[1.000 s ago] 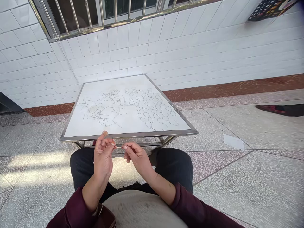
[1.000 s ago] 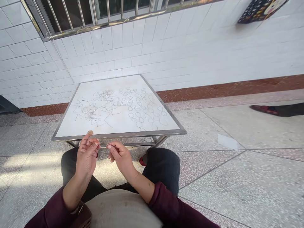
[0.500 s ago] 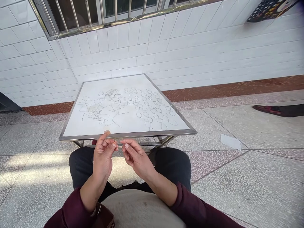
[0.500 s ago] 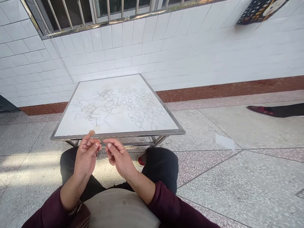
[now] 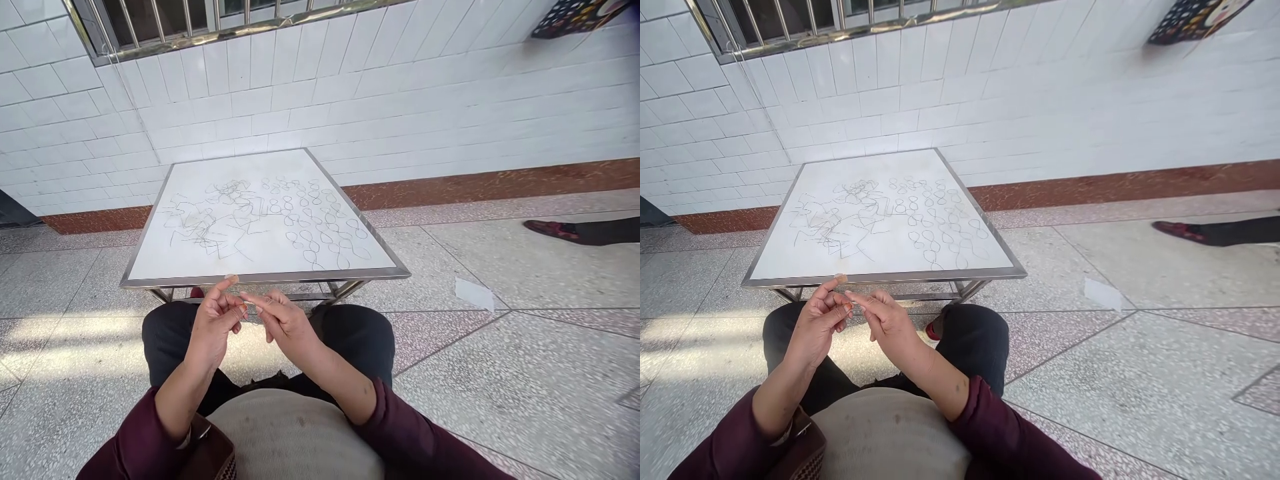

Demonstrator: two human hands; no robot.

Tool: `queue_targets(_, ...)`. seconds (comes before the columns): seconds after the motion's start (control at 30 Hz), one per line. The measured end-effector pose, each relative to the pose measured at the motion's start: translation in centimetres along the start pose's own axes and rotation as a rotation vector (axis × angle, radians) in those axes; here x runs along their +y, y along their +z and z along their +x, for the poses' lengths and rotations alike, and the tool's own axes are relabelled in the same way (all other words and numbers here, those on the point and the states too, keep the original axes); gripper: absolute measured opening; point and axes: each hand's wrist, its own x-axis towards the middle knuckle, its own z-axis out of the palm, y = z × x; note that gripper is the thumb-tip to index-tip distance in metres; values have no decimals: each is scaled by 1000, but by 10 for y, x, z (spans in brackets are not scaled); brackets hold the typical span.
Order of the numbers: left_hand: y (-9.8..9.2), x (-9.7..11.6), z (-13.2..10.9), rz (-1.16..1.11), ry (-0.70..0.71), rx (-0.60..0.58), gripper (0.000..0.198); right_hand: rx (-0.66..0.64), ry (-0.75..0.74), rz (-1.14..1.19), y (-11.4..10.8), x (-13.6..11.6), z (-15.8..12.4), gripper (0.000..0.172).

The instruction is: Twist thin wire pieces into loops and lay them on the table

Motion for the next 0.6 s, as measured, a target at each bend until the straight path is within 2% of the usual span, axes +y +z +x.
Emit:
queue_targets(0.2,-3,-1,1,30,22,-20,59,99,-52,-4,2,7,-4,32)
queue_targets(0.4,-7,-5,2,92,59,-37,59,53,-200,-186,0,7,-4,44)
queue_targets(0.6,-8,-6,2,122,52,-20,58,68,-297,-361,-1,8,-4,44)
